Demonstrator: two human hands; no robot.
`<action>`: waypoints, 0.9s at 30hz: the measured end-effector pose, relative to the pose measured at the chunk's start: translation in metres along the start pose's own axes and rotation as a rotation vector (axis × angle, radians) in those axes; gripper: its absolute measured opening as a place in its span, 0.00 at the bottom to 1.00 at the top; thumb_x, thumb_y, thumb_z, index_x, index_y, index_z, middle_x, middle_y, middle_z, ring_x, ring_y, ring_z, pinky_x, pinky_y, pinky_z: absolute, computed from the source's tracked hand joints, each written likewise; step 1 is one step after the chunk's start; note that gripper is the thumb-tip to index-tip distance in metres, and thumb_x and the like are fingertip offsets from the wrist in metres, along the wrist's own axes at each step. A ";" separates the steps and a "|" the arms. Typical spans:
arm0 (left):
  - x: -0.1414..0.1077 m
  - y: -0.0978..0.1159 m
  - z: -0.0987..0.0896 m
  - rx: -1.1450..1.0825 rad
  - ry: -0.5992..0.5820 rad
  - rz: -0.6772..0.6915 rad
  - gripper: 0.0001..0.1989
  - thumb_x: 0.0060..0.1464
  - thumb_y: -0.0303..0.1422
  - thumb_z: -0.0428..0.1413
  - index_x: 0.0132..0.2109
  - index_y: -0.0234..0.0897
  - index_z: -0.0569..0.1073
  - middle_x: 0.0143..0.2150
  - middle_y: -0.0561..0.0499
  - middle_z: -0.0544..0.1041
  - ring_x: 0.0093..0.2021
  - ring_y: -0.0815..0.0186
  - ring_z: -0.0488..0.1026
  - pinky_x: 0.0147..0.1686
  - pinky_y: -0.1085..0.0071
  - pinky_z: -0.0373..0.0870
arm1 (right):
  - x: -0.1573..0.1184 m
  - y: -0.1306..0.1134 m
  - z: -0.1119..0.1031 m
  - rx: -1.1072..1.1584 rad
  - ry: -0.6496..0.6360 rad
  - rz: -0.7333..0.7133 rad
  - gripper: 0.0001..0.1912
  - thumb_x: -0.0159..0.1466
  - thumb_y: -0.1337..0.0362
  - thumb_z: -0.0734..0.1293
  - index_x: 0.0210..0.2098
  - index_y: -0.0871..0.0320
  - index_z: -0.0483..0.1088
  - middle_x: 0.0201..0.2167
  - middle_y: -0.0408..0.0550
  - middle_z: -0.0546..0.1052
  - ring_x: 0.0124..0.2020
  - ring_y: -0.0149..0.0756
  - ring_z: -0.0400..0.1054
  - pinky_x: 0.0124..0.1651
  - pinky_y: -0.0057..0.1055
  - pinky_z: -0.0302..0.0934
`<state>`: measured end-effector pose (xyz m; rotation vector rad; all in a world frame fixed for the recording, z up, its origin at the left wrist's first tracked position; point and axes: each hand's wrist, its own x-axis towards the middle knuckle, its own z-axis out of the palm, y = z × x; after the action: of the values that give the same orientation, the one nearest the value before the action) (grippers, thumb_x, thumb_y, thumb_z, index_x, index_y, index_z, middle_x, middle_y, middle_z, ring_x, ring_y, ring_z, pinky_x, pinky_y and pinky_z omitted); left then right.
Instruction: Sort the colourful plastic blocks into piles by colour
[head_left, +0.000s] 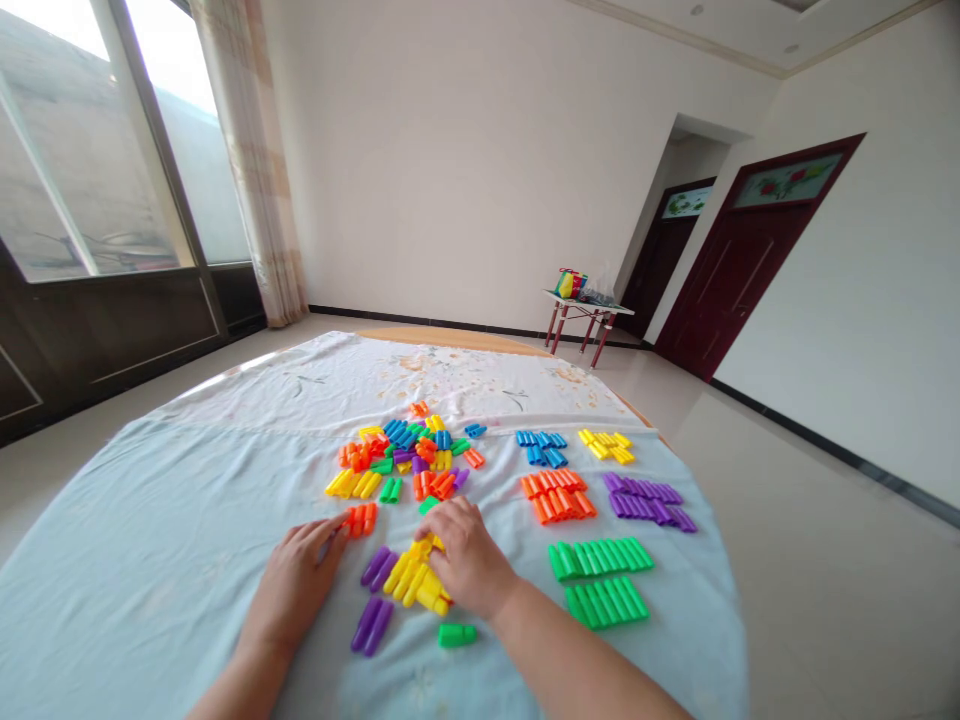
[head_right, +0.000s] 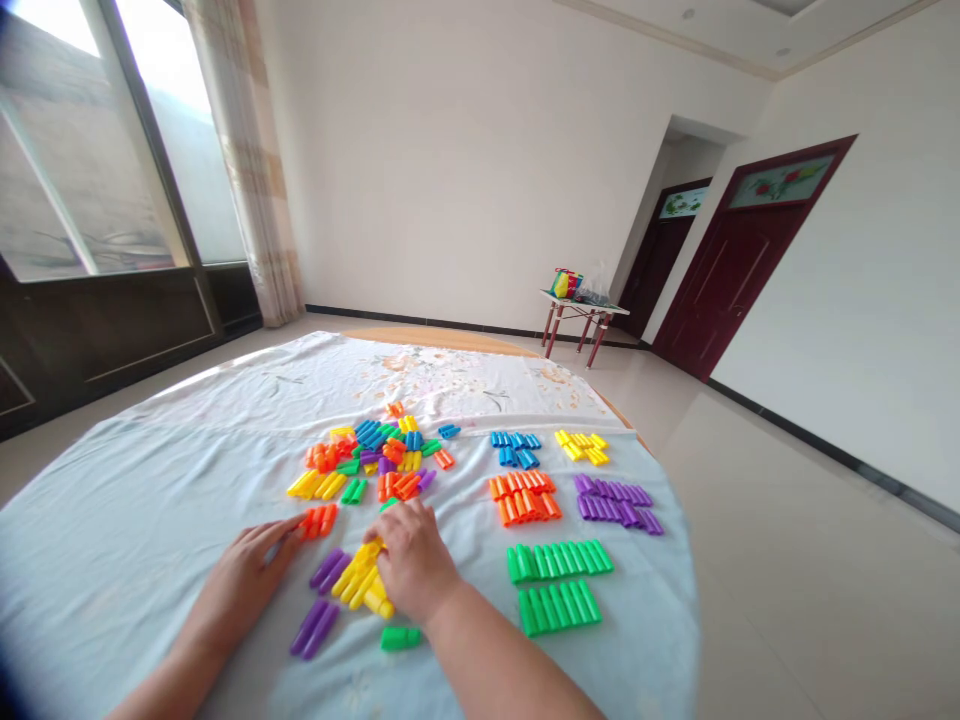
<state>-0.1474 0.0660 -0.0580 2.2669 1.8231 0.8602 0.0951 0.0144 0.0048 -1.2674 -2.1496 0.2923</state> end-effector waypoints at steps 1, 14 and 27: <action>-0.001 0.001 0.000 0.003 -0.002 -0.002 0.20 0.55 0.44 0.44 0.46 0.43 0.73 0.44 0.52 0.78 0.47 0.62 0.71 0.48 0.67 0.66 | -0.008 0.002 -0.005 0.010 -0.009 -0.015 0.17 0.52 0.78 0.61 0.38 0.54 0.68 0.37 0.43 0.71 0.43 0.37 0.61 0.48 0.34 0.55; 0.002 0.000 -0.003 0.016 -0.016 0.001 0.22 0.53 0.45 0.44 0.46 0.41 0.74 0.44 0.50 0.78 0.47 0.59 0.71 0.49 0.63 0.67 | -0.044 -0.001 -0.011 0.011 0.112 0.121 0.24 0.54 0.60 0.68 0.50 0.56 0.66 0.41 0.50 0.70 0.43 0.42 0.62 0.49 0.40 0.58; 0.006 -0.009 0.001 0.010 0.000 0.017 0.22 0.51 0.47 0.45 0.43 0.40 0.75 0.42 0.47 0.78 0.46 0.55 0.72 0.48 0.59 0.68 | -0.061 0.001 -0.027 0.101 0.035 0.062 0.25 0.56 0.73 0.63 0.52 0.51 0.65 0.41 0.45 0.72 0.44 0.35 0.63 0.51 0.31 0.59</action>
<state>-0.1534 0.0745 -0.0604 2.2910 1.8149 0.8564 0.1334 -0.0401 0.0009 -1.2743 -2.0426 0.3969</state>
